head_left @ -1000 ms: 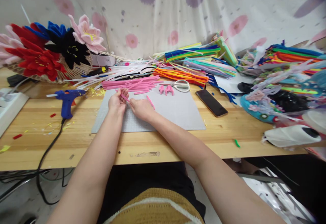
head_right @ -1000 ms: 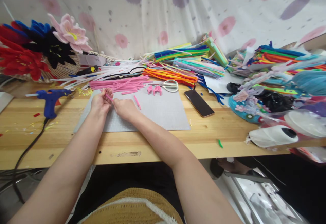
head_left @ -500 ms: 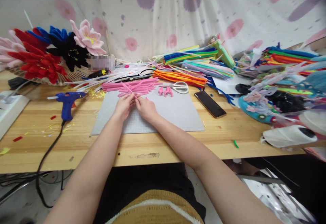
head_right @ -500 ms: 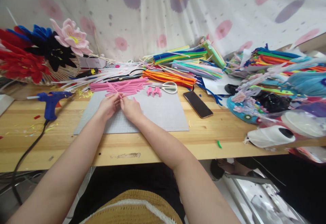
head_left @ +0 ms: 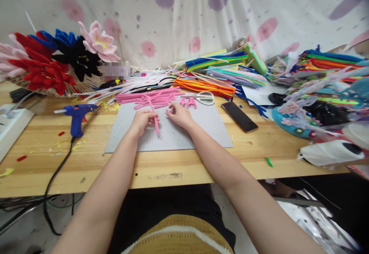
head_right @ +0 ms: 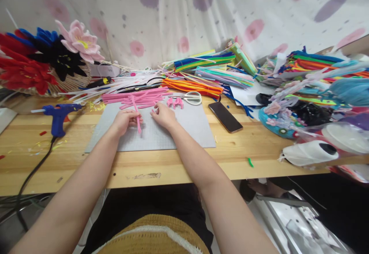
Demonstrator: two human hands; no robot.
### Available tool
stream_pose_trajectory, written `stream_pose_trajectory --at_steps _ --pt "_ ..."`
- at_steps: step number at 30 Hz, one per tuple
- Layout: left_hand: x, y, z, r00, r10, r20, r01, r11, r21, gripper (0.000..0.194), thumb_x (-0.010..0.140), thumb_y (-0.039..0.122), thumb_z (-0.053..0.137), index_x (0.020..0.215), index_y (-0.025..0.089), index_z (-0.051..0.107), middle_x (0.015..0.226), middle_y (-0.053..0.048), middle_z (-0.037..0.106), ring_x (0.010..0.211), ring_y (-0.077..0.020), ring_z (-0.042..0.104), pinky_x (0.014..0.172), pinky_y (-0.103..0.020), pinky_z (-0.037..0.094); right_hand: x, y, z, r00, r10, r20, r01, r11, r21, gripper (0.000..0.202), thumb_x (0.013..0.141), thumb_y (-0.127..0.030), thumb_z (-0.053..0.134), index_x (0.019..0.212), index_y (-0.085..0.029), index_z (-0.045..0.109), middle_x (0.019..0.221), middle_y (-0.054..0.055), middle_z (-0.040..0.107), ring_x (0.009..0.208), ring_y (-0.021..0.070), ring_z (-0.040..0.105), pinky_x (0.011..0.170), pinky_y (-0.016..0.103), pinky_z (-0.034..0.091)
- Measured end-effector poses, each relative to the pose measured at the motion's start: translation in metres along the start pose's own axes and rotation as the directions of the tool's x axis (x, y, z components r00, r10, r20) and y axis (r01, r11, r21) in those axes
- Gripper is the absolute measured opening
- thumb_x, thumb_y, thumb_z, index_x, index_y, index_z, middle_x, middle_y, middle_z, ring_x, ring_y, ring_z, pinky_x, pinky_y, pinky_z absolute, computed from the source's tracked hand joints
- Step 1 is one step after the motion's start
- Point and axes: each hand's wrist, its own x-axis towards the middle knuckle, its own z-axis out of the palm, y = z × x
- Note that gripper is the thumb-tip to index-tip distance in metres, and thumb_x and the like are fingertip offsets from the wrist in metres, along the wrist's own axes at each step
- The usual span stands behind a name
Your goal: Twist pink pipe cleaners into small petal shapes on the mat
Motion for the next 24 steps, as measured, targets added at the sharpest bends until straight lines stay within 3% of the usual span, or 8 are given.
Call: stream_pose_trajectory --at_steps 4,6,8,11,13,21,24 --pt "0.000 -0.007 0.005 0.998 0.061 0.036 -0.065 0.989 0.131 0.012 0.068 0.022 0.066 0.065 0.013 0.060 0.056 -0.003 0.063 0.048 -0.0121 0.059 0.045 -0.021 0.046 -0.002 -0.002 0.002 0.995 -0.079 0.064 0.082 0.995 -0.050 0.023 0.078 -0.018 0.051 0.099 -0.017 0.061 0.091 0.006 0.066 0.085 0.0166 0.058 0.074 0.028 0.041" --pt "0.001 -0.009 0.007 0.996 0.090 0.010 -0.091 0.987 0.135 0.012 0.071 0.023 0.066 0.069 0.013 0.061 0.054 -0.001 0.060 0.044 -0.0101 0.055 0.043 -0.020 0.044 0.001 -0.002 0.002 0.997 -0.064 0.053 0.061 0.997 0.057 0.026 0.075 -0.013 0.051 0.100 -0.017 0.059 0.083 0.003 0.065 0.078 0.0143 0.057 0.072 0.027 0.041" --pt "0.002 -0.010 0.007 0.994 0.103 -0.024 -0.099 0.989 0.114 0.011 0.073 0.023 0.065 0.074 0.013 0.062 0.053 0.001 0.058 0.042 -0.0095 0.053 0.043 -0.020 0.044 0.005 0.001 0.003 0.999 -0.034 0.039 0.022 0.961 0.274 0.026 0.073 -0.013 0.053 0.099 -0.016 0.057 0.074 -0.001 0.062 0.066 0.0113 0.055 0.065 0.025 0.041" --pt "0.001 -0.010 0.009 0.992 0.115 -0.043 -0.111 0.990 0.092 0.012 0.073 0.023 0.066 0.078 0.013 0.062 0.053 0.001 0.058 0.043 -0.0099 0.054 0.043 -0.021 0.045 0.012 0.005 0.006 0.997 0.017 0.080 -0.063 0.778 0.625 0.025 0.071 -0.016 0.055 0.095 -0.016 0.053 0.060 -0.006 0.053 0.051 0.0079 0.048 0.054 0.022 0.038" --pt "0.000 -0.010 0.009 0.992 0.114 -0.051 -0.110 0.990 0.085 0.014 0.072 0.022 0.068 0.081 0.013 0.061 0.055 0.000 0.060 0.045 -0.0108 0.057 0.044 -0.021 0.045 0.014 0.006 0.008 0.994 0.036 0.107 -0.104 0.666 0.739 0.024 0.069 -0.017 0.057 0.092 -0.016 0.052 0.055 -0.009 0.049 0.047 0.0072 0.046 0.051 0.021 0.037" --pt "-0.006 -0.004 0.016 0.997 0.006 -0.081 -0.006 1.000 0.000 0.008 0.071 0.012 0.063 0.076 0.013 0.057 0.060 -0.003 0.064 0.054 -0.0144 0.064 0.051 -0.025 0.052 0.010 -0.006 0.013 0.991 0.123 0.046 -0.104 0.519 0.848 0.028 0.061 -0.019 0.067 0.085 -0.016 0.053 0.070 -0.005 0.055 0.058 0.0069 0.053 0.060 0.023 0.045" --pt "-0.009 -0.003 0.020 0.999 -0.021 -0.024 0.020 0.999 -0.041 0.008 0.072 0.015 0.063 0.074 0.013 0.055 0.061 -0.004 0.065 0.054 -0.0145 0.064 0.052 -0.026 0.052 0.008 -0.008 0.019 0.988 0.149 0.051 -0.118 0.490 0.864 0.028 0.061 -0.018 0.067 0.085 -0.016 0.052 0.071 -0.005 0.054 0.059 0.0065 0.053 0.061 0.023 0.046"
